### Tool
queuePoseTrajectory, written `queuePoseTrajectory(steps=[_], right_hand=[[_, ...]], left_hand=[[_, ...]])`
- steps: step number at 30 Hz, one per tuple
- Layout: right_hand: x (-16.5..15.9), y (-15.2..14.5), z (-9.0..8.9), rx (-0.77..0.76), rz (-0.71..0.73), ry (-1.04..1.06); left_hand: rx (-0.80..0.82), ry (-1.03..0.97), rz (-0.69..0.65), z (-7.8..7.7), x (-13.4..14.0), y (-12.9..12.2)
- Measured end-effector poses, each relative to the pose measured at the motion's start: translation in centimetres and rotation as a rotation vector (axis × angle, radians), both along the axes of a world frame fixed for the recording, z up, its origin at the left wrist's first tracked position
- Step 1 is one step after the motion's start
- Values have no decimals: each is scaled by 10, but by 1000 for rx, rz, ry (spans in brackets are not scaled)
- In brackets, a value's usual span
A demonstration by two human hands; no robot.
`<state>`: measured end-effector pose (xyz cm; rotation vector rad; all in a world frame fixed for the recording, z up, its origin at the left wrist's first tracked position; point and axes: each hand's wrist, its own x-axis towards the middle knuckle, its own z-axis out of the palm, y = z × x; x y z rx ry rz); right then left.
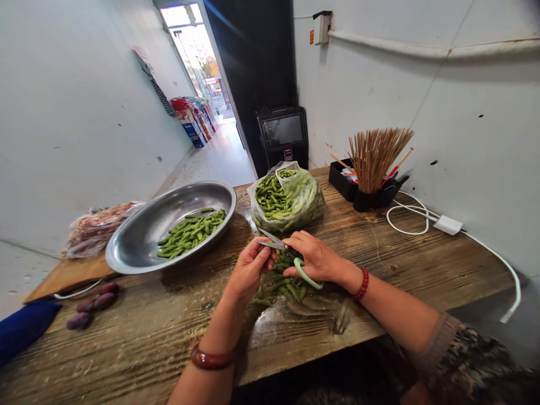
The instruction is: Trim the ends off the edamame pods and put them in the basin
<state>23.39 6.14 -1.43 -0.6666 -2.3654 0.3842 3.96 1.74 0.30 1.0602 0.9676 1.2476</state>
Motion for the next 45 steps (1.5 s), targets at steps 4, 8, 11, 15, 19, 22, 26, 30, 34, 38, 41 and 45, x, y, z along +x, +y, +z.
queuePoseTrajectory(steps=[4,8,11,15,19,22,26,30,34,38,41,45], right_hand=[[0,-1,2,-23,19,16],[0,-2,2,-25,17,13],[0,-2,2,-20,15,25],[-1,-1,2,-15,13,30],[-1,-3,2,-28,18,39],[-2,-4,1,-39,28,54],[-3,-4,-2,-41,33,55],[-4,-3,-5,-36,34,55],[-2,0,-6,-52,15,33],[3,9,-6,-93,-66,90],[6,14,-7,-99,-118,106],[6,12,-6,-79,-108,91]], left_hand=[[13,26,-24,-1,1,0],[3,-8,-15,-1,3,-1],[-11,-51,-20,-2,4,-1],[-15,-75,-42,-5,5,-1],[-1,-68,-80,-7,4,0],[-4,-45,-113,-7,5,-1],[0,-36,-130,-5,6,-2],[20,1,-134,-2,5,-2],[43,107,-91,1,-2,0],[64,116,55,4,-15,5],[70,285,216,2,-26,10],[189,764,293,-9,-32,16]])
